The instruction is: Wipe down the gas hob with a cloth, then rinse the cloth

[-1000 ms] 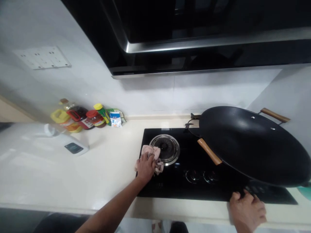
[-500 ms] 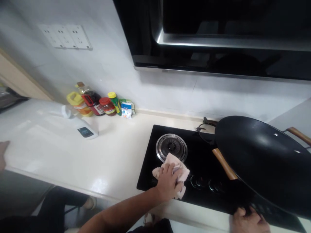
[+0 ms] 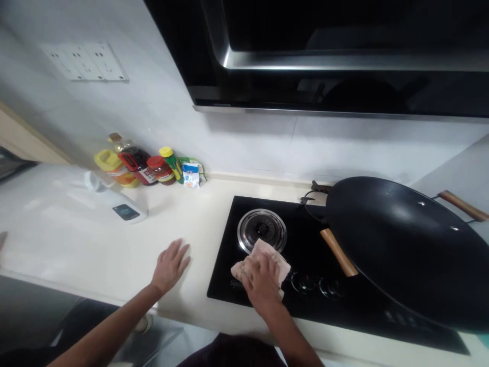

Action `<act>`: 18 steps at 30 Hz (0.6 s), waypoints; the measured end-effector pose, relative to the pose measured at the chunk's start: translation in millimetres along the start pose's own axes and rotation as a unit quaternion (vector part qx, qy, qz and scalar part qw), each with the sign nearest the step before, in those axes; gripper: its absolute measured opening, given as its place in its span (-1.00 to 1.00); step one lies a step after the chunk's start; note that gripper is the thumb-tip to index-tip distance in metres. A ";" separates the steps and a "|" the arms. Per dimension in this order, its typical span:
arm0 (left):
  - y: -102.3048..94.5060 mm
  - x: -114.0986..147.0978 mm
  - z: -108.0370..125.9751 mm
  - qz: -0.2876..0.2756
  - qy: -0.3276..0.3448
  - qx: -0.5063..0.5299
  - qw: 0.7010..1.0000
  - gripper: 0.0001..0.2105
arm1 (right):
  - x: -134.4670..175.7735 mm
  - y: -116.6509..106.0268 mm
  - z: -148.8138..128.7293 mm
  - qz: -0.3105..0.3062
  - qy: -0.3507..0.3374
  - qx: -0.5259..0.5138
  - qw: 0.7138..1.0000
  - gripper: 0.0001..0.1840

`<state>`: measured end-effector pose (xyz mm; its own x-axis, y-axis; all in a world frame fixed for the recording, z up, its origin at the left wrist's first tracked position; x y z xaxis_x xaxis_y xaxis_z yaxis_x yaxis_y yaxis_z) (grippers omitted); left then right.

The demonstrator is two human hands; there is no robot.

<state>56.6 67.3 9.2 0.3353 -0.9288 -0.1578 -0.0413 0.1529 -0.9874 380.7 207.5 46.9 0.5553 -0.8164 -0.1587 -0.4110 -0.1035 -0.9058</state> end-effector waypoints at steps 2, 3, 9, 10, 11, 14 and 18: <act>7.6 8.0 -6.4 0.007 -0.017 -0.011 1.000 -0.49 | -12.6 14.0 -10.2 -0.039 -0.017 0.028 0.999 -0.61; 10.3 10.4 -6.8 0.012 -0.018 -0.015 1.000 -0.49 | -14.4 18.6 -8.9 -0.050 -0.026 0.033 0.998 -0.62; 13.4 11.2 -5.0 0.029 -0.006 -0.024 0.999 -0.47 | -16.8 9.0 66.6 0.012 0.081 0.054 0.995 -0.68; 12.6 10.8 -5.3 0.032 -0.005 -0.023 0.999 -0.48 | -21.4 5.3 80.9 0.026 0.112 0.067 0.991 -0.68; 11.9 10.6 -5.7 0.034 -0.006 -0.023 0.999 -0.49 | -27.9 2.6 92.3 0.035 0.134 0.079 0.987 -0.68; 11.6 10.6 -6.5 0.037 -0.005 -0.024 0.999 -0.49 | -55.1 -0.1 111.2 0.049 0.157 0.101 0.981 -0.69; 15.0 11.1 -8.1 0.034 0.000 -0.029 0.999 -0.48 | -88.7 0.7 122.9 0.068 0.163 0.094 0.980 -0.67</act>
<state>52.1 56.5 -7.5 0.3308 -0.9166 -0.2245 -0.1177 0.1959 -0.9735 420.0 349.7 12.1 0.2316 -0.9566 -0.1770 -0.3071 0.1008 -0.9463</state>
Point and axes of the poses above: each hand's wrist, its own x-axis away from the middle knuckle, its own y-axis out of the palm, z = x × y, the point moved 8 cm from there along -x, towards the middle knuckle, and after that the axes turned 7 degrees about y, right-handed, at the moved point
